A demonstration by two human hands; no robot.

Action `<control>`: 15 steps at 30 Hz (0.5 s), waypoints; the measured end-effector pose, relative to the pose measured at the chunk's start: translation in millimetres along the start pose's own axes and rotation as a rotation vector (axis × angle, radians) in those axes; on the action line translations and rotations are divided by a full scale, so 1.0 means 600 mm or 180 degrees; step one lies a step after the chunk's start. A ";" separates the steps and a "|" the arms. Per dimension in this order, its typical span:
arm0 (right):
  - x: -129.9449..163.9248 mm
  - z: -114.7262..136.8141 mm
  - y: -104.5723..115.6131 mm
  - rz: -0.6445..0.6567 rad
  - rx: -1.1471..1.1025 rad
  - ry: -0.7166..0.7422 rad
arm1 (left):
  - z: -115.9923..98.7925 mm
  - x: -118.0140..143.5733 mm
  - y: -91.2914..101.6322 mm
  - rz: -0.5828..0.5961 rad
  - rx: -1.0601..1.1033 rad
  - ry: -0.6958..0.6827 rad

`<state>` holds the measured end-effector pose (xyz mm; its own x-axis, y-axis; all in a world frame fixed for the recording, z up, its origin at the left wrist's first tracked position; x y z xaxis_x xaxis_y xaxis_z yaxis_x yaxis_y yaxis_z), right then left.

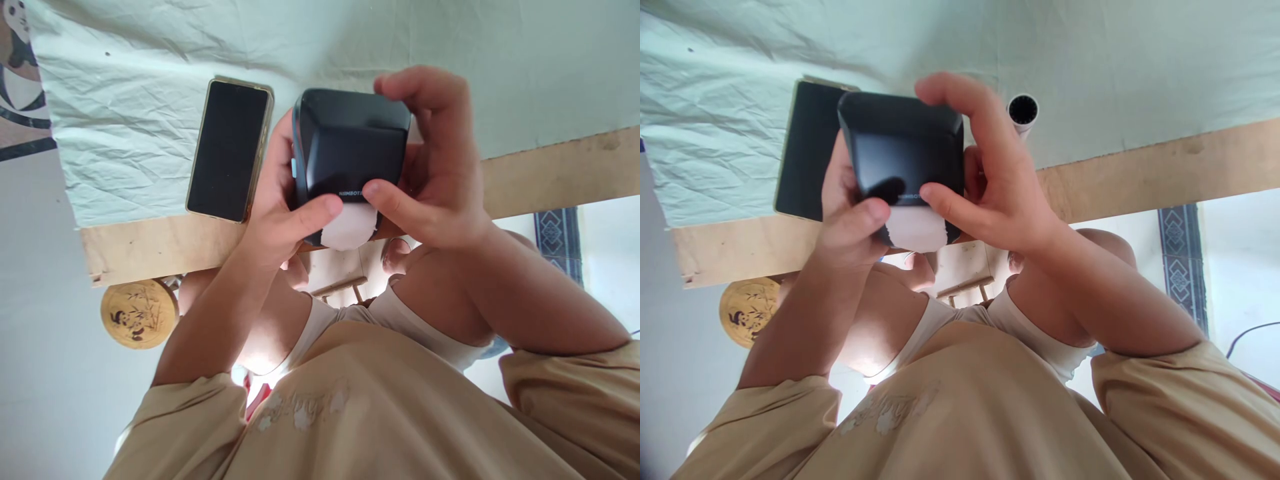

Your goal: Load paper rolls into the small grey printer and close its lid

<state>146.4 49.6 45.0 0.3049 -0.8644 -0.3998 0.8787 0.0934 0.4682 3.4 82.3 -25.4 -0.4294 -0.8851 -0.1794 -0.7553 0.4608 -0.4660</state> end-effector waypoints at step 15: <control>-0.004 -0.024 -0.018 0.0512 -0.0310 -0.0288 | -0.023 0.018 -0.035 -0.0612 0.0179 0.0391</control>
<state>141.7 58.0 29.7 0.4136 -0.8750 -0.2515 0.8541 0.2772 0.4402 8.1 64.0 -5.6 -0.3399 -0.9402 0.0227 -0.8018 0.2771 -0.5295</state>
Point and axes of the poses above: each hand's wrist, its own x-axis away from the middle knuckle, its own y-axis out of the back of the hand, z = x × y, the point moved 7 cm from there along -x, towards the middle knuckle, and after that the axes turned 8 degrees about y, right-handed, at the moved point
